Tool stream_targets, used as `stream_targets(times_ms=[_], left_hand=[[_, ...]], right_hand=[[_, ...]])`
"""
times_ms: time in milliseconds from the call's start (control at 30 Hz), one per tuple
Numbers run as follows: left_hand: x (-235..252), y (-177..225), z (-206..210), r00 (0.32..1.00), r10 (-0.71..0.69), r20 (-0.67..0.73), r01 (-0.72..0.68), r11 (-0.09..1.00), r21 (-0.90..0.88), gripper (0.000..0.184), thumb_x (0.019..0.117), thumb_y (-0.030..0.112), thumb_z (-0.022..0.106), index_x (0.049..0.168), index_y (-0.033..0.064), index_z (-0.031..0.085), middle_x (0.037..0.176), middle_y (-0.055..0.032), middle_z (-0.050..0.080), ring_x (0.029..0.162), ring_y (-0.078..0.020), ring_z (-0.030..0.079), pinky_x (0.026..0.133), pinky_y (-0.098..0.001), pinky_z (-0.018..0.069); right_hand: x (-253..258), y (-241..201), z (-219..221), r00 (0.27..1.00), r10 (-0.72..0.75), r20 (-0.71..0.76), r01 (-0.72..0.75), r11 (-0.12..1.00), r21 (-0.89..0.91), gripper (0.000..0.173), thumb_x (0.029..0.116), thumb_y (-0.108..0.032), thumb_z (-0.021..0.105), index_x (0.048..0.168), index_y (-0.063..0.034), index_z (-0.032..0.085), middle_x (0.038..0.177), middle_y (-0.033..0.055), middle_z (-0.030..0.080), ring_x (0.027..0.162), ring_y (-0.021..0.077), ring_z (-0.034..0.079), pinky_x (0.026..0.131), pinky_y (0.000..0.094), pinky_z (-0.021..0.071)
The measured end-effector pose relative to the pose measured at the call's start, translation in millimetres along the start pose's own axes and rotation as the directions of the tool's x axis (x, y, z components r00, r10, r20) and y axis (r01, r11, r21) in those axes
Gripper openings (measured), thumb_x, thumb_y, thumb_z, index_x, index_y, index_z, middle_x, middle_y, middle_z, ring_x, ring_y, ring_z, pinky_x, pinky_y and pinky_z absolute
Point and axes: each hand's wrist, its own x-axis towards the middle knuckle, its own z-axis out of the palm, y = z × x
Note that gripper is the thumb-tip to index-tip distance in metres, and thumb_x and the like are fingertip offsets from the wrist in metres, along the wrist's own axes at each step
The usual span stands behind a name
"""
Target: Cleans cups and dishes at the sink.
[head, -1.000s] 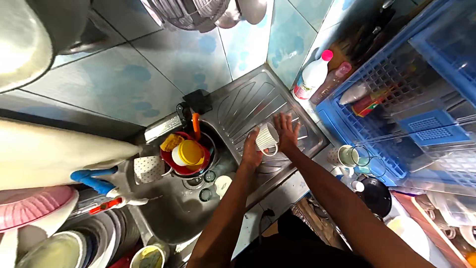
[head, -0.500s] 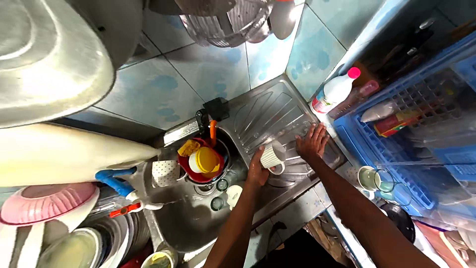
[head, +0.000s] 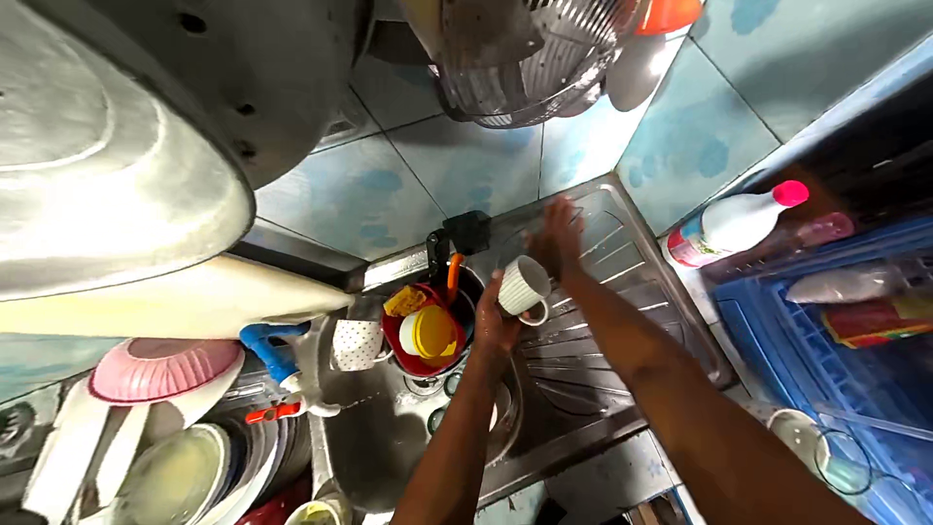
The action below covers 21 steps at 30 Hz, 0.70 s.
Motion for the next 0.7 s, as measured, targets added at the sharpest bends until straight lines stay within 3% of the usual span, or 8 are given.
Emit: stream_targets(times_ms=[67,167,267,333,433,567,633,700], left_hand=[[-11,10,-9,0.999,0.041,0.010,-0.041,0.998,0.040,0.048,0.1094,0.045,0.035,0.125,0.0073,0.061,0.095,-0.0146,0.070,0.065,-0.0198,0.066,0.054,-0.0342,0.0581],[-34,20,-22,0.998,0.058,0.020,-0.059,0.993,0.102,0.046,0.1091,0.043,0.036,0.123,0.0057,0.060,0.094,-0.0142,0.070,0.066,-0.0200,0.067,0.055,-0.0348,0.0585],[-56,17,-41,1.000,0.017,0.006,-0.017,0.986,0.164,0.043,0.1089,0.039,0.038,0.126,0.0030,0.054,0.095,-0.0166,0.069,0.064,-0.0215,0.067,0.052,-0.0352,0.0582],[-68,9,-50,0.999,-0.023,-0.028,0.027,0.983,0.183,0.041,0.1098,0.036,0.039,0.129,0.0023,0.052,0.095,-0.0180,0.069,0.062,-0.0223,0.066,0.050,-0.0354,0.0575],[-78,-2,-52,0.996,-0.028,-0.086,0.047,0.971,0.232,0.039,0.1079,0.032,0.047,0.132,0.0017,0.052,0.095,-0.0200,0.069,0.061,-0.0240,0.066,0.048,-0.0359,0.0567],[-86,-14,-30,0.995,-0.012,-0.097,0.041,0.950,0.310,0.040,0.1051,0.030,0.055,0.132,0.0003,0.053,0.097,-0.0203,0.070,0.068,-0.0255,0.069,0.052,-0.0371,0.0581],[-94,-13,-24,0.990,0.027,-0.138,0.024,0.934,0.356,0.042,0.1025,0.031,0.061,0.131,0.0002,0.056,0.099,-0.0203,0.070,0.075,-0.0270,0.070,0.060,-0.0405,0.0601],[-105,-9,-22,0.981,0.091,-0.172,-0.005,0.896,0.444,0.047,0.0987,0.034,0.068,0.131,0.0018,0.056,0.102,-0.0184,0.071,0.083,-0.0259,0.071,0.069,-0.0417,0.0614]], right_hand=[[-55,-31,8,0.981,-0.186,-0.064,0.188,0.981,0.039,0.098,0.0995,-0.069,0.038,0.163,0.0023,0.014,0.171,0.0234,0.005,0.158,0.0421,0.002,0.121,0.0738,0.0057],[-134,-38,1,0.954,-0.296,-0.037,0.295,0.915,0.277,0.110,0.0821,-0.060,0.070,0.165,-0.0074,0.021,0.173,0.0092,0.010,0.160,0.0305,0.002,0.126,0.0663,0.0029],[-169,-7,-36,0.917,-0.309,0.252,0.255,0.940,0.226,0.085,0.0965,-0.059,0.054,0.166,-0.0227,0.022,0.174,0.0048,0.013,0.160,0.0324,0.003,0.119,0.0758,-0.0012],[-164,30,-41,0.969,-0.157,0.192,0.143,0.986,0.084,0.069,0.1038,-0.056,0.042,0.165,-0.0278,0.027,0.173,0.0067,0.017,0.159,0.0390,0.008,0.117,0.0795,0.0044],[-157,37,-34,0.996,-0.016,0.088,0.018,1.000,-0.021,0.075,0.1034,-0.062,0.036,0.166,-0.0228,0.022,0.172,0.0198,0.008,0.157,0.0481,0.003,0.114,0.0826,0.0057],[-215,7,-21,0.961,-0.237,0.146,0.198,0.951,0.238,0.115,0.0760,-0.057,0.079,0.167,-0.0202,0.018,0.174,0.0064,0.005,0.160,0.0305,-0.001,0.121,0.0724,-0.0055],[-230,17,-40,0.957,-0.191,0.218,0.142,0.964,0.224,0.091,0.0867,-0.063,0.065,0.162,-0.0236,0.033,0.173,-0.0004,0.018,0.160,0.0256,0.006,0.122,0.0717,-0.0034],[-234,46,-60,0.982,0.004,0.189,-0.016,0.998,0.063,0.071,0.1036,-0.057,0.039,0.165,-0.0236,0.026,0.172,0.0080,0.017,0.159,0.0381,0.008,0.116,0.0801,0.0054]])
